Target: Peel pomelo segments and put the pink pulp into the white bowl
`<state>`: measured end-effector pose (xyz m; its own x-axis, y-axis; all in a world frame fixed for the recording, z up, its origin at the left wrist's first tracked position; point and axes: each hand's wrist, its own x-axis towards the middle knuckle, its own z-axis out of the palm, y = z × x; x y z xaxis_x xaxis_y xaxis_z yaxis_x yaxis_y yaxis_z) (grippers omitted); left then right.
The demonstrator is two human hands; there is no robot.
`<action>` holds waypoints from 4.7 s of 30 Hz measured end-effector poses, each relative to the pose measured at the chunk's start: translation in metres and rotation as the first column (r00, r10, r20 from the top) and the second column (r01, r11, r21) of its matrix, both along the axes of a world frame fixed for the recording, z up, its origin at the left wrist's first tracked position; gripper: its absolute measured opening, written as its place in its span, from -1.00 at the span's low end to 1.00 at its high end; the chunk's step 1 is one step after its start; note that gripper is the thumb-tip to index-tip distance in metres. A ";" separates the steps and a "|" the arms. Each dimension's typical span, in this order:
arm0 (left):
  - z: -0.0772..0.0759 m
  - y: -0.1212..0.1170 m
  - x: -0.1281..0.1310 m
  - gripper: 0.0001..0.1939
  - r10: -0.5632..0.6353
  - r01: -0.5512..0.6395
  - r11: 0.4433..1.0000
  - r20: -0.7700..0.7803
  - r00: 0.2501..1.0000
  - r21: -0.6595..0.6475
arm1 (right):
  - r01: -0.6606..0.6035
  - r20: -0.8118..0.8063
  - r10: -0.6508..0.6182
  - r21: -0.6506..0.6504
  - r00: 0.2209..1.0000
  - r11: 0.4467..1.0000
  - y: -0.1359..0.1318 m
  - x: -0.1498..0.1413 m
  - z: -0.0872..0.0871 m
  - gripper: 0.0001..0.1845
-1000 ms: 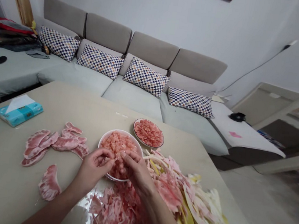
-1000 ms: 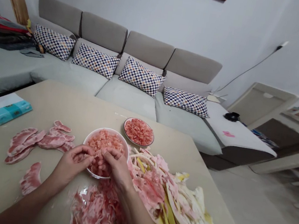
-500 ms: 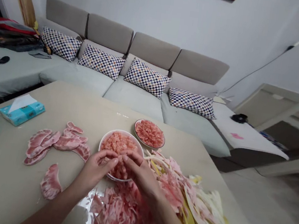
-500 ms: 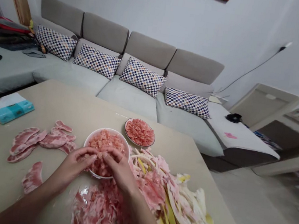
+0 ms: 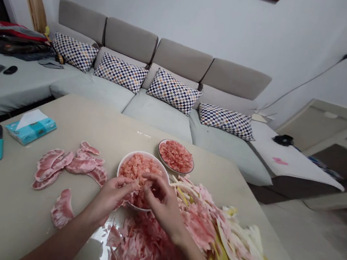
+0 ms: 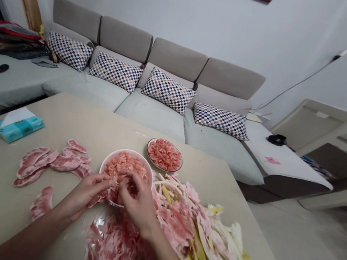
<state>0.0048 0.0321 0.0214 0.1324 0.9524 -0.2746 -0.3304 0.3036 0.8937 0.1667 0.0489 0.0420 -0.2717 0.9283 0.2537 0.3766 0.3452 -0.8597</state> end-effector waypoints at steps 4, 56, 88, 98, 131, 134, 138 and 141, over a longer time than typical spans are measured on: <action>-0.003 0.002 -0.001 -0.66 0.073 -0.073 0.997 0.009 0.997 -0.021 | 0.058 0.009 -0.058 0.029 0.998 0.998 0.002 0.009 0.002 -0.78; -0.006 0.001 0.003 -0.86 0.160 0.097 0.877 -0.477 0.864 0.470 | 0.017 0.098 -0.033 0.156 0.995 0.988 -0.002 0.005 -0.007 -0.77; -0.005 0.005 0.003 -0.83 0.035 0.091 0.952 -0.398 0.917 0.293 | -0.195 0.460 -0.076 0.513 0.885 0.836 0.005 0.011 -0.005 -0.88; -0.009 0.001 0.005 -0.87 0.177 0.110 0.885 -0.544 0.820 0.453 | -0.170 0.513 -0.167 0.547 0.842 0.820 0.005 0.010 -0.010 -0.90; 0.016 0.023 0.006 -0.69 0.063 0.088 0.941 -0.425 0.903 0.326 | -0.066 0.763 -0.221 0.326 0.608 0.943 -0.059 0.102 -0.002 -0.70; 0.018 0.007 0.000 -0.63 -0.088 0.135 0.978 -0.277 0.957 0.156 | -0.059 0.759 -0.198 0.297 0.621 0.953 -0.057 0.103 -0.007 -0.64; 0.017 -0.012 -0.008 -0.49 -0.121 0.142 0.983 -0.170 0.978 0.117 | -0.046 0.657 -0.220 0.362 0.721 0.931 -0.055 0.099 -0.007 -0.65; 0.015 -0.017 -0.006 -0.43 -0.079 0.096 0.982 -0.111 0.991 0.162 | 0.022 0.452 -0.176 0.327 0.875 0.945 -0.052 0.081 -0.001 -0.72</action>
<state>-0.0010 0.0155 0.0361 0.1964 0.9718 -0.1301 -0.2116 0.1716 0.9622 0.2481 -0.0027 0.0414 -0.3405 0.8548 0.3917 0.7532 0.4973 -0.4306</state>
